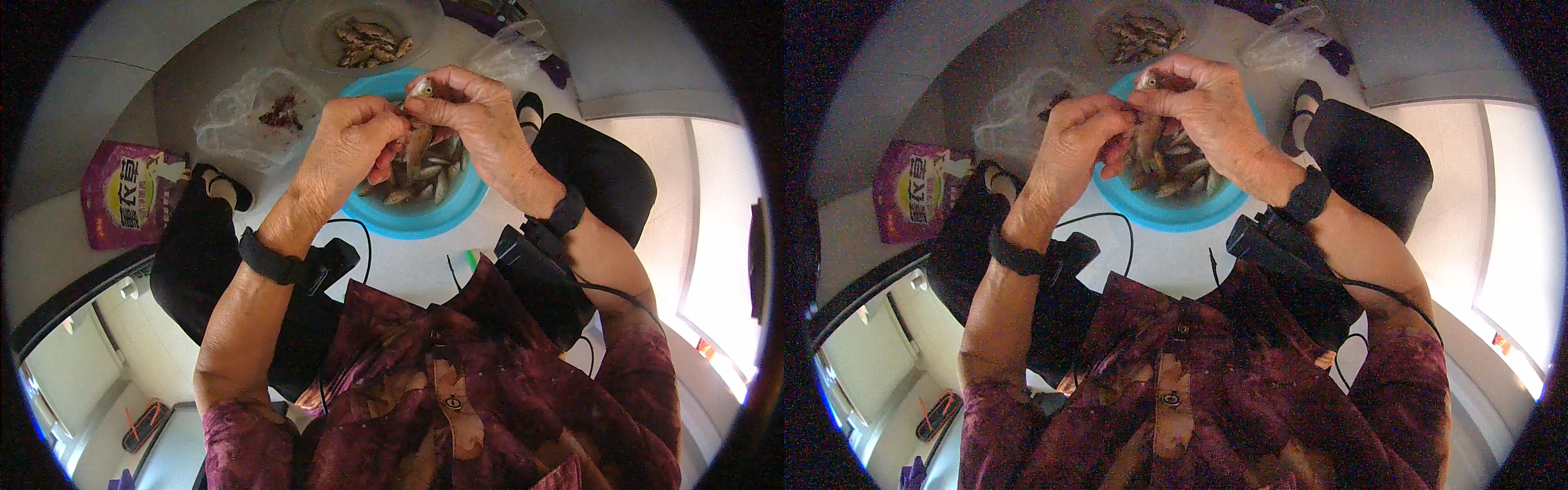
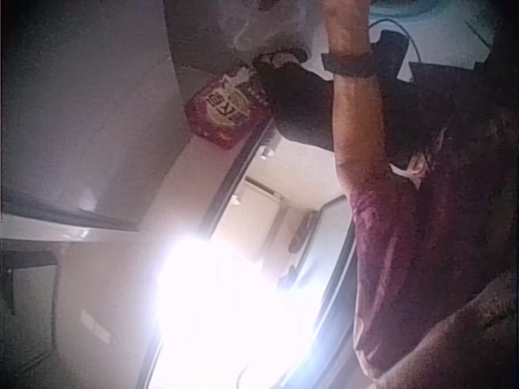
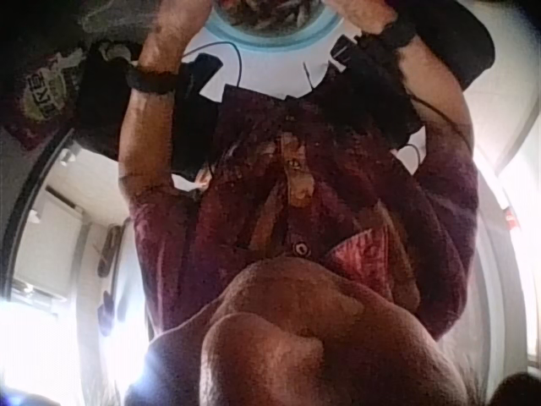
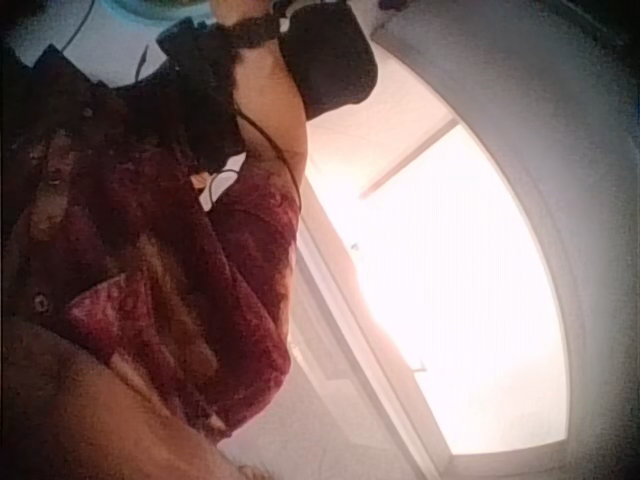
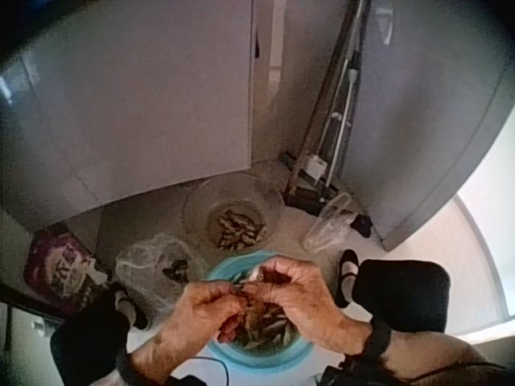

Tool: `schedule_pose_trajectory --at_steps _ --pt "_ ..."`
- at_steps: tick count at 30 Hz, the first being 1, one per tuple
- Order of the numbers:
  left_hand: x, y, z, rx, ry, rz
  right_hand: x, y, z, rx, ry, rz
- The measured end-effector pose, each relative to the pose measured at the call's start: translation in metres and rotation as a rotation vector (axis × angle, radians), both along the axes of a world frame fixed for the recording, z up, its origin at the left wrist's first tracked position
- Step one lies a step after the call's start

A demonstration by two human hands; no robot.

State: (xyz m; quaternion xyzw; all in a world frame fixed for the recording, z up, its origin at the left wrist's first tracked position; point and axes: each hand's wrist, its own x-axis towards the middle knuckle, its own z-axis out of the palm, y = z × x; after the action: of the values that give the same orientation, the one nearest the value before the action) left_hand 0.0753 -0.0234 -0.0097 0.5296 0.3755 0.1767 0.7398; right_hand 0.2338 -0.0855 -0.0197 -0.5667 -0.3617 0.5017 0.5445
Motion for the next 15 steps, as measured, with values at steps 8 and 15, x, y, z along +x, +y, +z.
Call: schedule_pose_trajectory --at_steps 8,15 --pt "-0.0019 -0.0017 -0.0004 0.032 0.037 0.027 -0.0019 0.0000 -0.0013 0.015 0.012 0.009" --pt "-0.0050 0.0000 -0.0017 -0.121 -0.056 0.051 -0.0012 0.0004 -0.0011 0.010 0.003 0.002"
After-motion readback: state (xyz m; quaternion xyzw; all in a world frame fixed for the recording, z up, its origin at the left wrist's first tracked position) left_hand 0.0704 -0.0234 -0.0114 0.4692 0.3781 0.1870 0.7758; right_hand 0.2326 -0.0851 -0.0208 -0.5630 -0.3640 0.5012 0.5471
